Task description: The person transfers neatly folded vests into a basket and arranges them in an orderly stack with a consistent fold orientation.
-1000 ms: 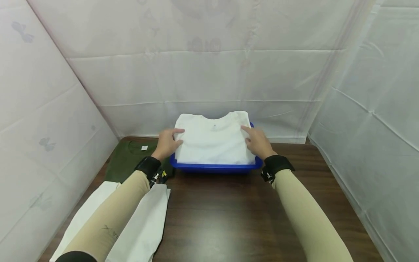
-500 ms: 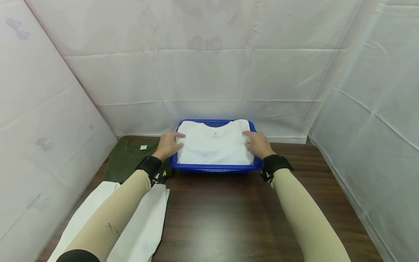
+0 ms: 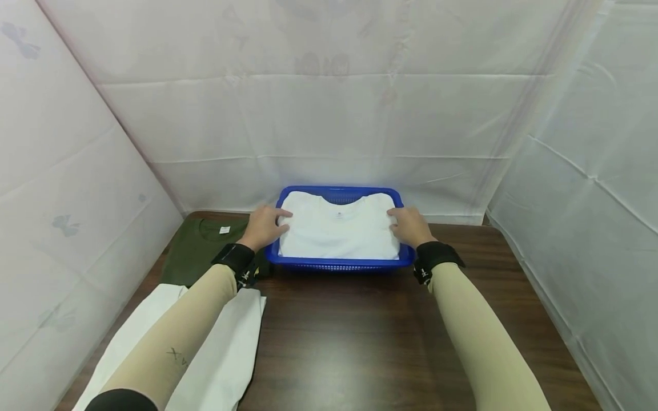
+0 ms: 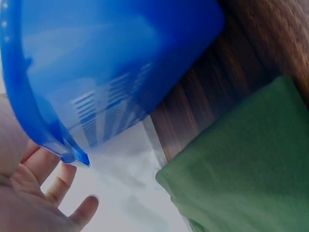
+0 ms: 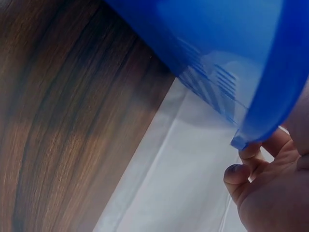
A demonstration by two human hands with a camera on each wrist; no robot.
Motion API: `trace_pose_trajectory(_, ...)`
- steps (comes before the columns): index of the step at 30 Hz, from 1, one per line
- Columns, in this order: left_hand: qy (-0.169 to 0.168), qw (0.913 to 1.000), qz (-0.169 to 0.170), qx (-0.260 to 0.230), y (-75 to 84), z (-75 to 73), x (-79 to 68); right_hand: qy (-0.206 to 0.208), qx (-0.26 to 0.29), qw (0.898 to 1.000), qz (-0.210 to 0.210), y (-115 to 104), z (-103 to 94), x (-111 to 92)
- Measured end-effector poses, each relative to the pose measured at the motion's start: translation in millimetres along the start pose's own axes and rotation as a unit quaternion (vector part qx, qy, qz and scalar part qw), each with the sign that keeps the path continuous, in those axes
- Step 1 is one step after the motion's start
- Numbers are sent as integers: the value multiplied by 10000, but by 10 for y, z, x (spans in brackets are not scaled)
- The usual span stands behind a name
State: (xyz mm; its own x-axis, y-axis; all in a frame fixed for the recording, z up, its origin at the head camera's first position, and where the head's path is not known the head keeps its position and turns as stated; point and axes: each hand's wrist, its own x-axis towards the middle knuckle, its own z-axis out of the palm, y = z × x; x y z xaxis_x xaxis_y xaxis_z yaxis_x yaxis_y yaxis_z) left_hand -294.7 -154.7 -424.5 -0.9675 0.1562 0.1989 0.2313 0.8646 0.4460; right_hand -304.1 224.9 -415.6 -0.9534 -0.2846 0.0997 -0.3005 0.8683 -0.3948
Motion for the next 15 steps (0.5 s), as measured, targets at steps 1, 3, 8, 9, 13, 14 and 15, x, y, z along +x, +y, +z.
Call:
trace_pose_trajectory(1,31,10000,42,84,-5,-3,-4,-16,-6,10000,-28,5,1,1)
trace_pose_trajectory(3,82,9997,107,202,-13,-13,-14,-62,-23,9999,-77,21,4,6)
trace_pose_trajectory(8,176,9992,197,291,-14,-27,-28,-151,-160,9996,-160,56,8,30)
trace_pose_trajectory(9,183,9992,201,304,-13,-26,-30,-168,-193,9996,-132,56,8,34)
trace_pose_trajectory(13,176,9993,157,303,-8,-9,-27,-235,-367,9990,55,41,11,41)
trace_pose_trajectory(14,173,9993,140,306,-12,-2,-26,-242,-391,9989,87,33,15,40)
trace_pose_trajectory(15,167,9993,123,311,-15,5,-25,-239,-416,9988,108,26,20,38)
